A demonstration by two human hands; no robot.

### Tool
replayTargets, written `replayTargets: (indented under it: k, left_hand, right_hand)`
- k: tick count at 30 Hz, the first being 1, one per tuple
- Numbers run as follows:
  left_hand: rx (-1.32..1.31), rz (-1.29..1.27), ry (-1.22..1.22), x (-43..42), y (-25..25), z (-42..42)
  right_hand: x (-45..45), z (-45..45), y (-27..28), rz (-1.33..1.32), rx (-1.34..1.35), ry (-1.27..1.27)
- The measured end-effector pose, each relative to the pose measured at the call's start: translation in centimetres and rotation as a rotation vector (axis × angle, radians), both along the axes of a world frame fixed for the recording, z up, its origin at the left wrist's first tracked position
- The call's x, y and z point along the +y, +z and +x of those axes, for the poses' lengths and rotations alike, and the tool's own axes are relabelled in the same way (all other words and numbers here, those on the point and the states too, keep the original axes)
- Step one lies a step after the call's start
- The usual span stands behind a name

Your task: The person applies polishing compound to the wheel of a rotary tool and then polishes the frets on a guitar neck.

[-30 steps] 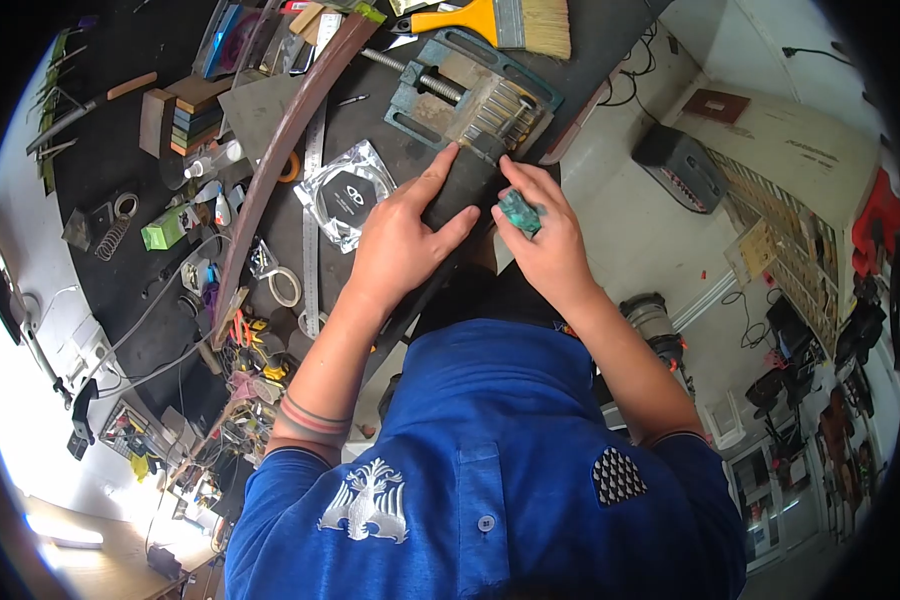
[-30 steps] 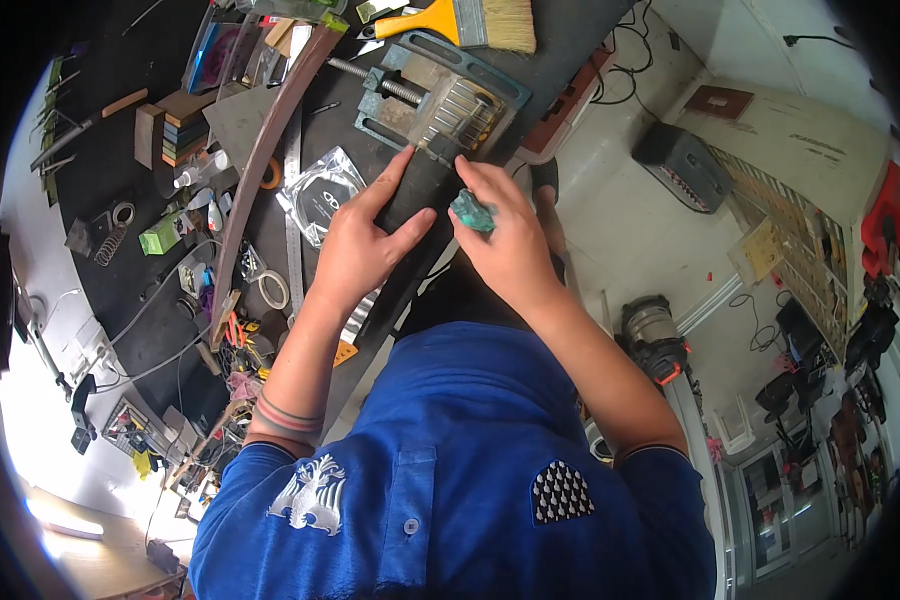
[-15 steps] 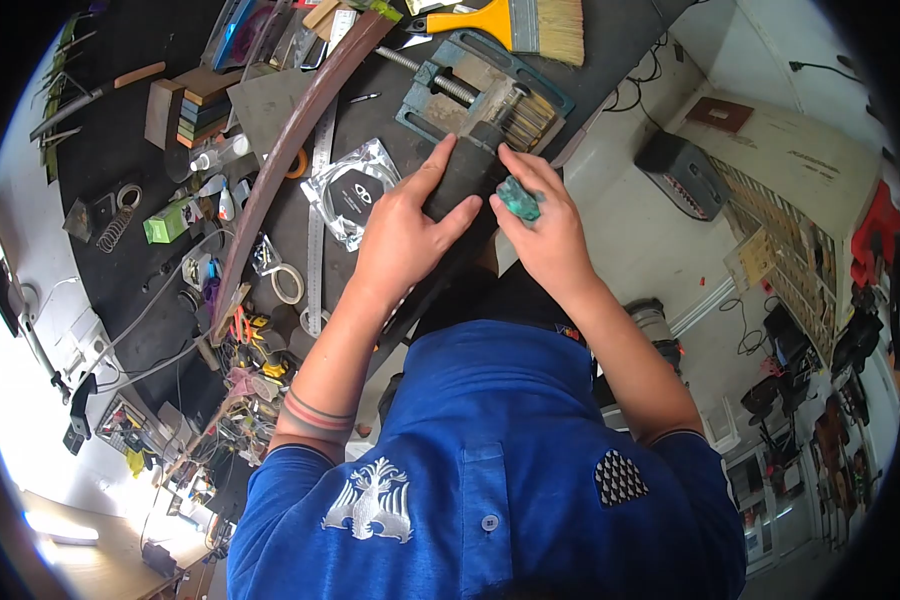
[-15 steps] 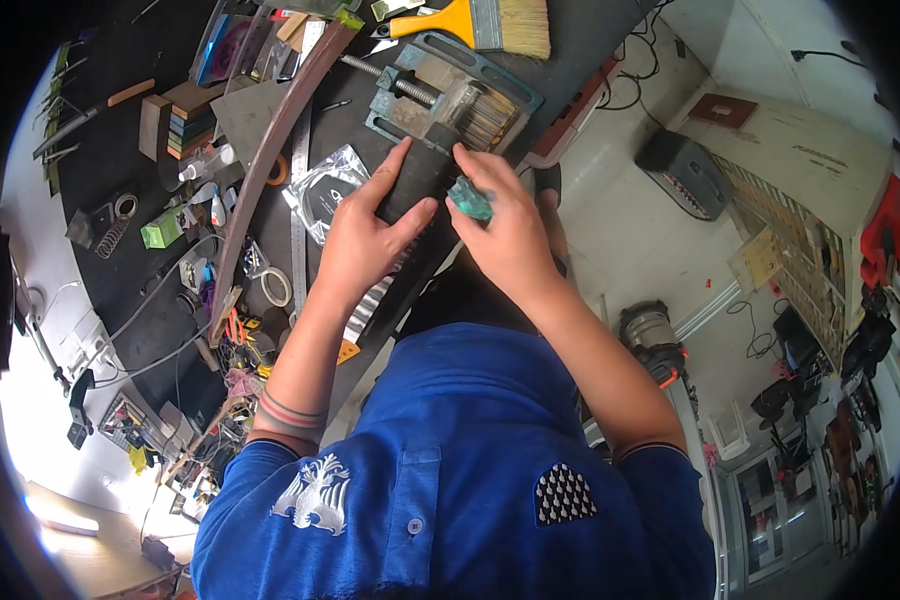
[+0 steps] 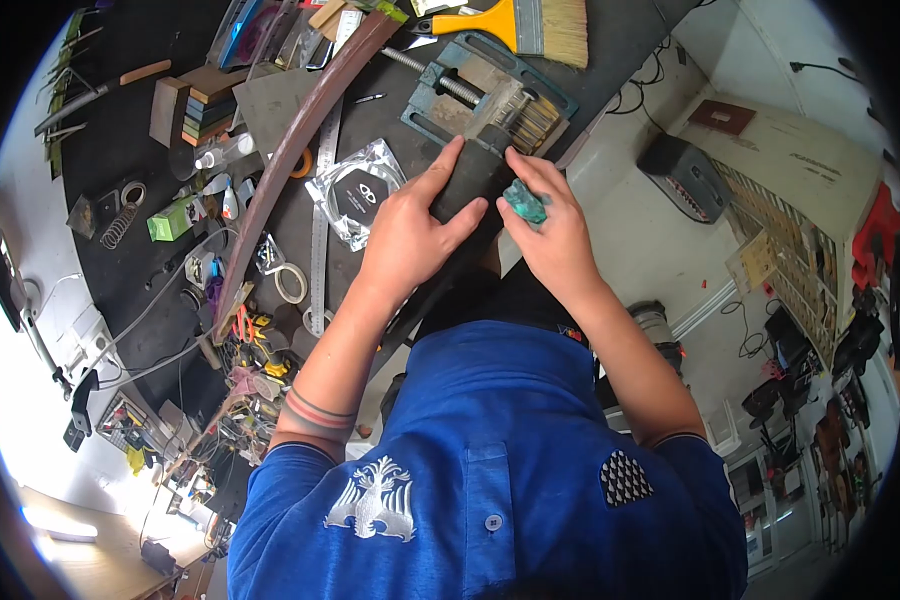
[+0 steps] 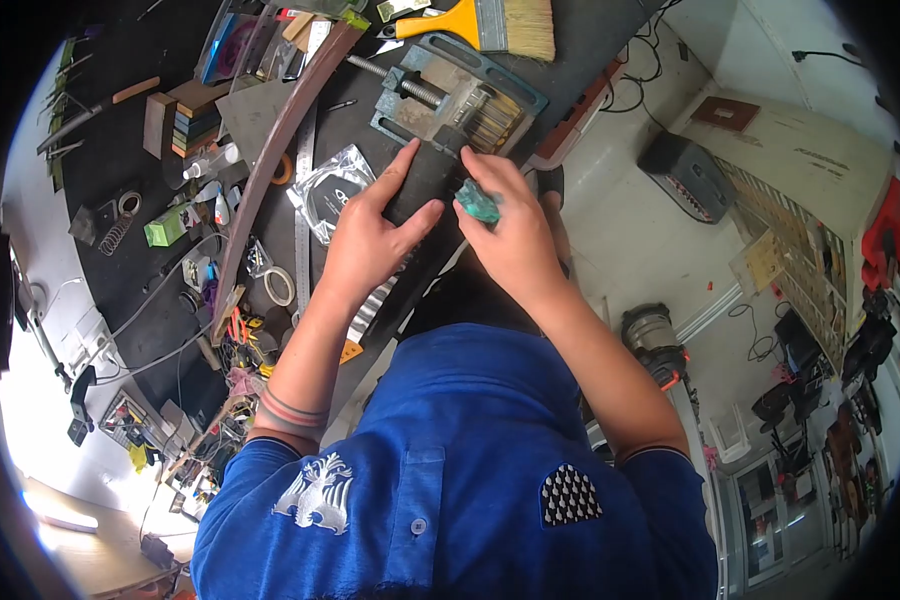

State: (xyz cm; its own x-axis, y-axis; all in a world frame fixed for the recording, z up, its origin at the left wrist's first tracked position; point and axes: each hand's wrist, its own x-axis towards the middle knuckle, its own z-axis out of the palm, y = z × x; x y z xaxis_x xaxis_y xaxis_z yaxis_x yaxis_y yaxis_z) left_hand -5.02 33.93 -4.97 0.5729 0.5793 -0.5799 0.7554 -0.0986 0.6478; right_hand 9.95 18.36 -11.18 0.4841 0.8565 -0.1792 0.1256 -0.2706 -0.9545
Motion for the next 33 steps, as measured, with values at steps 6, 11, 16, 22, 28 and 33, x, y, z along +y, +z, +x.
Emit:
replayTargets:
  k: [6,11,16,22,28,33]
  left_hand:
    - [-0.083,0.043,0.067,-0.2,-0.8,-0.3]
    - [-0.093,0.101,-0.016,-0.6,-1.1,-0.5]
    - [0.008,0.041,-0.082,-0.5,0.2,0.4]
    - [-0.093,0.137,0.024,-0.9,-2.1,-0.8]
    - [-0.048,0.111,-0.053,-1.2,-0.8,-0.3]
    - [0.07,0.027,-0.156,-1.2,0.8,1.0]
  right_hand:
    - [1.0,0.1,-0.3,0.017,-0.039,0.018]
    - [-0.1,0.0,0.0,0.011,-0.024,0.001]
    - [-1.7,0.1,0.2,-0.031,-0.009,-0.011]
    - [0.7,0.5,-0.3,0.022,-0.041,0.044]
    - [-1.1,0.1,0.2,-0.005,-0.011,0.006]
    - [-3.5,-0.1,0.5,-0.074,-0.07,-0.004]
